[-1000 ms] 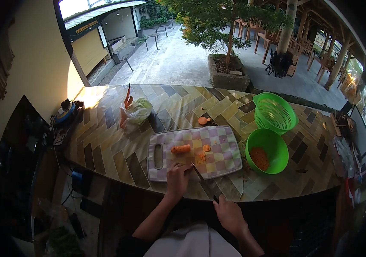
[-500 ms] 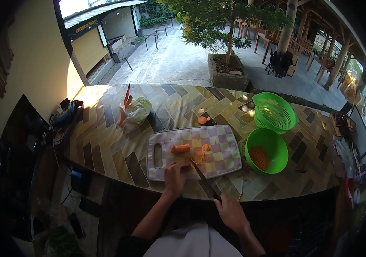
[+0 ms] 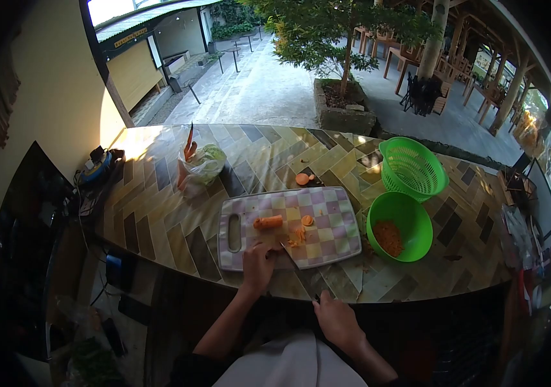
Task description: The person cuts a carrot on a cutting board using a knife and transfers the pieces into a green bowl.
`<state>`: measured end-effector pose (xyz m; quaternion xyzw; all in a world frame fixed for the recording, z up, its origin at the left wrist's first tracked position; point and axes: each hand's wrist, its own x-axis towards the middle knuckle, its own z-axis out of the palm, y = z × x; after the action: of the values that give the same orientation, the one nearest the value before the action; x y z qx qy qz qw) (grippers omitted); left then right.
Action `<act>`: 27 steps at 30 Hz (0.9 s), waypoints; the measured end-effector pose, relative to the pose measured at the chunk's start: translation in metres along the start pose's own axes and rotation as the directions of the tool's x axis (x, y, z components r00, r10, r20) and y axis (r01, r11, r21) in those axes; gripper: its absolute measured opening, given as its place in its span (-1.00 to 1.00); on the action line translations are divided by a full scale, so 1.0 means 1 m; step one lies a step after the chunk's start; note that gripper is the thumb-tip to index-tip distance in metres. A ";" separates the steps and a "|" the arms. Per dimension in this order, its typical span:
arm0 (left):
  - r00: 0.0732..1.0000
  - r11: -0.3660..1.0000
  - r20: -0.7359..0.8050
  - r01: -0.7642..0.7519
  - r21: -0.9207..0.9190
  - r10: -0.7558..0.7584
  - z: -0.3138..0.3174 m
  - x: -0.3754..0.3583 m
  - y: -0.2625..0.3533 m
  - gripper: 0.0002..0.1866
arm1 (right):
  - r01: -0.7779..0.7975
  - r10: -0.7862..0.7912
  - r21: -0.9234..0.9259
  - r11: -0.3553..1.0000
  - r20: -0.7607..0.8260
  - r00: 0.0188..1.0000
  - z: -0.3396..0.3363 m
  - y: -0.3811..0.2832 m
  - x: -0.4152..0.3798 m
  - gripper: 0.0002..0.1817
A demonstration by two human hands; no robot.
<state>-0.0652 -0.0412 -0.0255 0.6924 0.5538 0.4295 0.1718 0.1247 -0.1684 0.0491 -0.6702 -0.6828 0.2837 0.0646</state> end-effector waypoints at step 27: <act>0.962 0.979 0.180 -0.202 -0.033 0.204 -0.004 0.043 0.019 -0.80 | 0.000 0.045 0.133 0.991 -0.329 0.943 -0.018 0.036 -0.012 -0.67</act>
<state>-0.0558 -0.0093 0.0082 0.7805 0.4587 0.3838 0.1819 0.1655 -0.1763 0.0503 -0.7104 -0.6344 0.2121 0.2190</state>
